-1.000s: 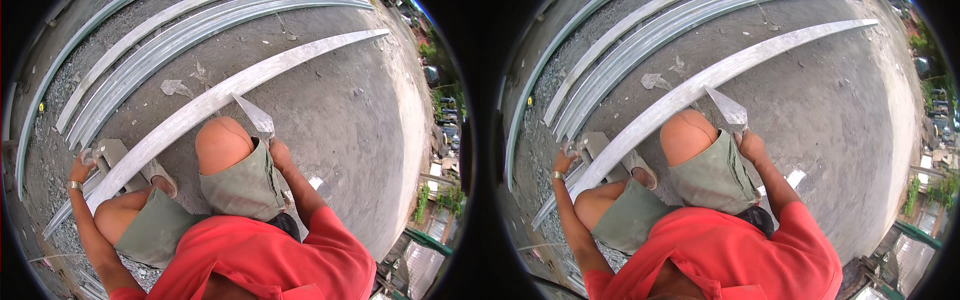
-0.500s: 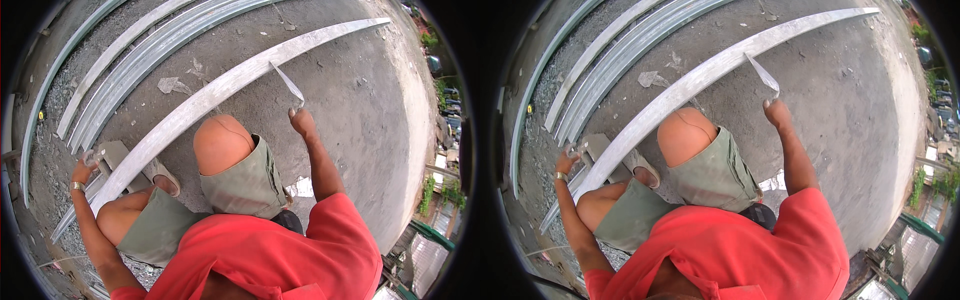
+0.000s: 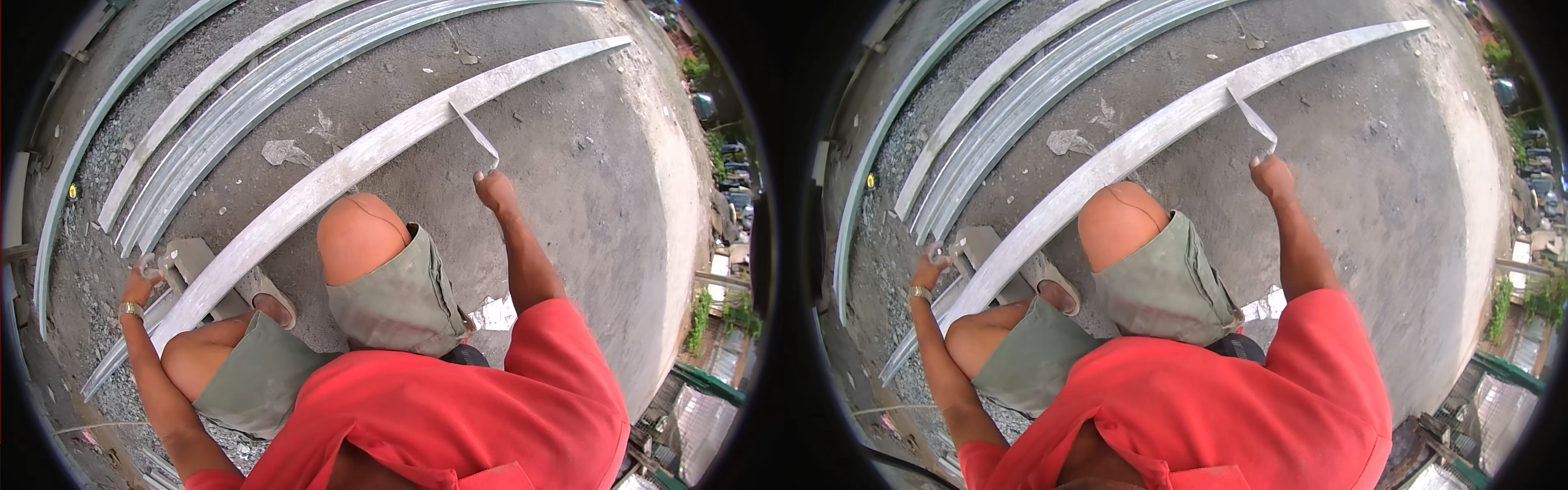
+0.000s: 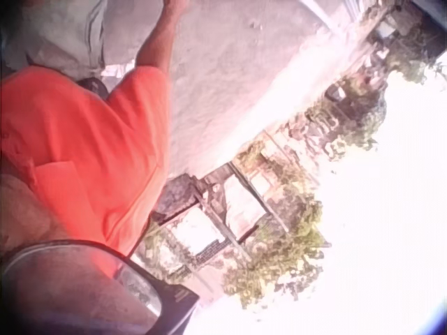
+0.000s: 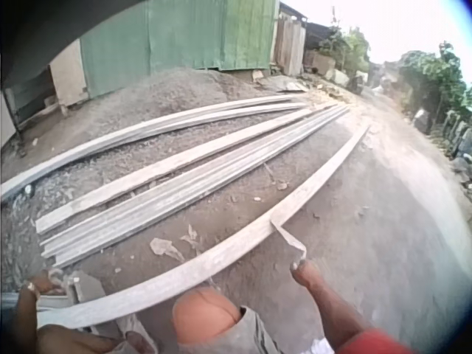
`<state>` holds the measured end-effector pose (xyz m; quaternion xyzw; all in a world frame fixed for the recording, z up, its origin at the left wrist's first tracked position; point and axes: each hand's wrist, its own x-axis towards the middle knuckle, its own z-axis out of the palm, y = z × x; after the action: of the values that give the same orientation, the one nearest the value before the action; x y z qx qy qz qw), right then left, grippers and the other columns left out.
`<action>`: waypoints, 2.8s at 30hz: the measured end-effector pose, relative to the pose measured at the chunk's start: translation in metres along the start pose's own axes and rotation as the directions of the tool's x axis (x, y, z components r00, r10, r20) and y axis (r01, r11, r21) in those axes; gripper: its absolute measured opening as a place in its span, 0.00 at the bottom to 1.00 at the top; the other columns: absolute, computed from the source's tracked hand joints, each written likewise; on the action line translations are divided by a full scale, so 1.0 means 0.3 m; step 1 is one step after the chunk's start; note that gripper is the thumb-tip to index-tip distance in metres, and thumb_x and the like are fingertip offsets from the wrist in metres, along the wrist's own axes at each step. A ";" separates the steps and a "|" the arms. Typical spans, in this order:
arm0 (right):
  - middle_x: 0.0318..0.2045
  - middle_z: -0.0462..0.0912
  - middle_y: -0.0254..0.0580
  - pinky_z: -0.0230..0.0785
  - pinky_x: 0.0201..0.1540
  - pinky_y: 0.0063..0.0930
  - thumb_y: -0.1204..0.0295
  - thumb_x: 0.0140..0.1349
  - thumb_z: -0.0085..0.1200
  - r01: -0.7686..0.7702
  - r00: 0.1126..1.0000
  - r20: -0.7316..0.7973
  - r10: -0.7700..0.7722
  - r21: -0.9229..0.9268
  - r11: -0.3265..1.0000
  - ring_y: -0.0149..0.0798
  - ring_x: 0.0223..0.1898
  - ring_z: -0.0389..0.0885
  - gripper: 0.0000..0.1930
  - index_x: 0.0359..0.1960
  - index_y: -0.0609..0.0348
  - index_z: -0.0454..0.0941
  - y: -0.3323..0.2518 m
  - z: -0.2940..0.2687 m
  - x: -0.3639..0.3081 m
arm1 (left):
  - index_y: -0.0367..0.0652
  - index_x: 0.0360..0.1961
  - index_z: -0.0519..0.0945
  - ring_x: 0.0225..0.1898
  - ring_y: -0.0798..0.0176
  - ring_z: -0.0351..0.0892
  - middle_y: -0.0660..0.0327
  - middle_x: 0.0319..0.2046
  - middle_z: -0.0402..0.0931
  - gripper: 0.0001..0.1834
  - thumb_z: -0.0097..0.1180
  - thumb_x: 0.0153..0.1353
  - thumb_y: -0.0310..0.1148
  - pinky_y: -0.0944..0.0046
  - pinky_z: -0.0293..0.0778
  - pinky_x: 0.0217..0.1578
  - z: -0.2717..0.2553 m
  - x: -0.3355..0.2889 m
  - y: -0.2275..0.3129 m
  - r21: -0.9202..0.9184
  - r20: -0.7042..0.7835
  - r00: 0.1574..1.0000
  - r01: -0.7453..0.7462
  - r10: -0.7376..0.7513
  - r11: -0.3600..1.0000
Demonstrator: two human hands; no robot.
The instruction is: Applying plaster or mortar to the edges of metal studs using a trowel.
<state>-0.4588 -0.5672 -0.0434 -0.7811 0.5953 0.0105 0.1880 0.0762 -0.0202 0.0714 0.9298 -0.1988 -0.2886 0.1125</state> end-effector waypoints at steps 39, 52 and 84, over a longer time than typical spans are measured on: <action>0.26 0.80 0.62 0.71 0.40 0.51 0.54 0.62 0.44 0.388 0.901 0.294 -0.320 -0.215 0.896 0.63 0.34 0.79 0.25 0.27 0.68 0.79 -0.201 -0.093 -0.344 | 0.44 0.60 0.69 0.38 0.63 0.79 0.54 0.40 0.79 0.32 0.62 0.53 0.35 0.64 0.73 0.43 -0.010 -0.090 0.022 -0.181 -0.028 0.996 -0.086 0.082 0.980; 0.31 0.81 0.60 0.72 0.43 0.49 0.53 0.61 0.45 0.301 0.914 0.357 -0.192 -0.280 0.912 0.59 0.38 0.80 0.24 0.31 0.65 0.80 -0.156 -0.092 -0.334 | 0.43 0.60 0.68 0.37 0.64 0.78 0.55 0.38 0.79 0.32 0.61 0.53 0.35 0.64 0.72 0.43 -0.016 -0.096 0.078 -0.168 -0.048 0.991 -0.131 0.124 0.977; 0.25 0.80 0.63 0.71 0.43 0.48 0.54 0.62 0.43 0.274 0.950 0.222 -0.219 -0.261 0.925 0.58 0.35 0.81 0.26 0.27 0.72 0.79 -0.102 -0.118 -0.225 | 0.48 0.59 0.70 0.33 0.66 0.81 0.58 0.36 0.80 0.32 0.64 0.52 0.36 0.66 0.74 0.35 -0.017 -0.061 -0.023 -0.233 -0.021 0.999 -0.043 0.039 0.971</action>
<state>-0.4571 -0.5089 0.0144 -0.8645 0.4635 0.1473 0.1271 0.0675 -0.0056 0.0821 0.9080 -0.1819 -0.3001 0.2288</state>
